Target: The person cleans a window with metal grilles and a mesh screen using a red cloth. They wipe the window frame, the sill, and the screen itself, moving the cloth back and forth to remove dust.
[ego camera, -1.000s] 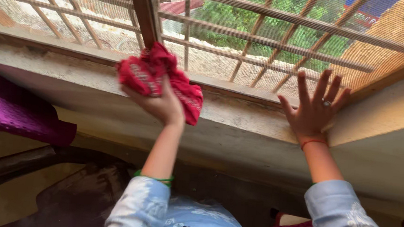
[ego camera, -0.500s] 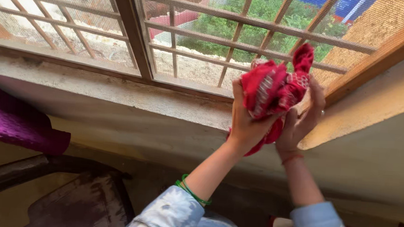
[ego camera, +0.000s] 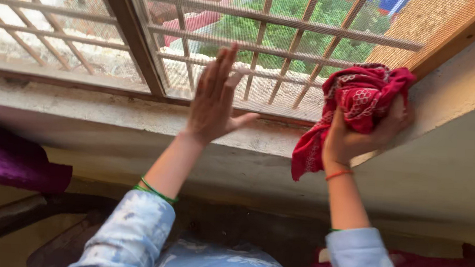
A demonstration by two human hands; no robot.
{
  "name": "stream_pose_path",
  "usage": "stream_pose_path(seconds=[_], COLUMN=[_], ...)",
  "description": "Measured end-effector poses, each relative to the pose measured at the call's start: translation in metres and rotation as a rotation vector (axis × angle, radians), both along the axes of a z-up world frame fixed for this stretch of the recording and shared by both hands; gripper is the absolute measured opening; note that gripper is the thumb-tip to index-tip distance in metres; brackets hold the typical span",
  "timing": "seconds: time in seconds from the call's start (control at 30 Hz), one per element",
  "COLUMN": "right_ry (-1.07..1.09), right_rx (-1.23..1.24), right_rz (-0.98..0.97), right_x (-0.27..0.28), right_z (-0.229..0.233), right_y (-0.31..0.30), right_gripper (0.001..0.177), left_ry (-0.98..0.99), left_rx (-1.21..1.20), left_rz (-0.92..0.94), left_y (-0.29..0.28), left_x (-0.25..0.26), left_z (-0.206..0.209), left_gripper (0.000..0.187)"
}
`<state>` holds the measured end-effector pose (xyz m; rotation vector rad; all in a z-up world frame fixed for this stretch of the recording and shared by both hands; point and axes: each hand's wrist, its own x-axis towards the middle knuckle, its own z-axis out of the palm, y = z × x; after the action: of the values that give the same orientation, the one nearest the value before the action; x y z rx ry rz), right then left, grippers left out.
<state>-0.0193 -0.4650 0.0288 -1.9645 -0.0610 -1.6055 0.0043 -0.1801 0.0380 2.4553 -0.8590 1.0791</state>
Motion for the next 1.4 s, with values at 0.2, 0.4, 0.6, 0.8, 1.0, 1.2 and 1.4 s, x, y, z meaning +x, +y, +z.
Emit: stream_pose_path(seconds=[0.2, 0.4, 0.6, 0.8, 1.0, 1.2, 1.4], right_ry=[0.093, 0.264, 0.053, 0.161, 0.167, 0.038, 0.225], right_rx=[0.384, -0.49, 0.549, -0.052, -0.19, 0.336, -0.2], right_rz=[0.199, 0.248, 0.209, -0.048, 0.019, -0.195, 0.151], right_x=[0.026, 0.03, 0.032, 0.045, 0.034, 0.031, 0.013], right_z=[-0.035, -0.054, -0.069, -0.11, -0.088, -0.083, -0.07], right_y=[0.073, 0.1, 0.029, 0.109, 0.044, 0.059, 0.113], right_gripper=[0.075, 0.051, 0.062, 0.077, 0.079, 0.105, 0.055], left_ry=[-0.096, -0.214, -0.208, -0.202, -0.243, -0.228, -0.257], left_rx=[0.223, 0.352, 0.255, 0.268, 0.265, 0.26, 0.358], left_rz=[0.122, 0.268, 0.11, 0.122, 0.146, 0.12, 0.261], left_y=[0.02, 0.029, 0.03, 0.034, 0.032, 0.03, 0.027], left_x=[0.034, 0.053, 0.063, 0.062, 0.059, 0.059, 0.055], left_z=[-0.019, -0.042, -0.046, -0.043, -0.045, -0.05, -0.049], left_gripper=[0.12, 0.094, 0.101, 0.095, 0.096, 0.099, 0.087])
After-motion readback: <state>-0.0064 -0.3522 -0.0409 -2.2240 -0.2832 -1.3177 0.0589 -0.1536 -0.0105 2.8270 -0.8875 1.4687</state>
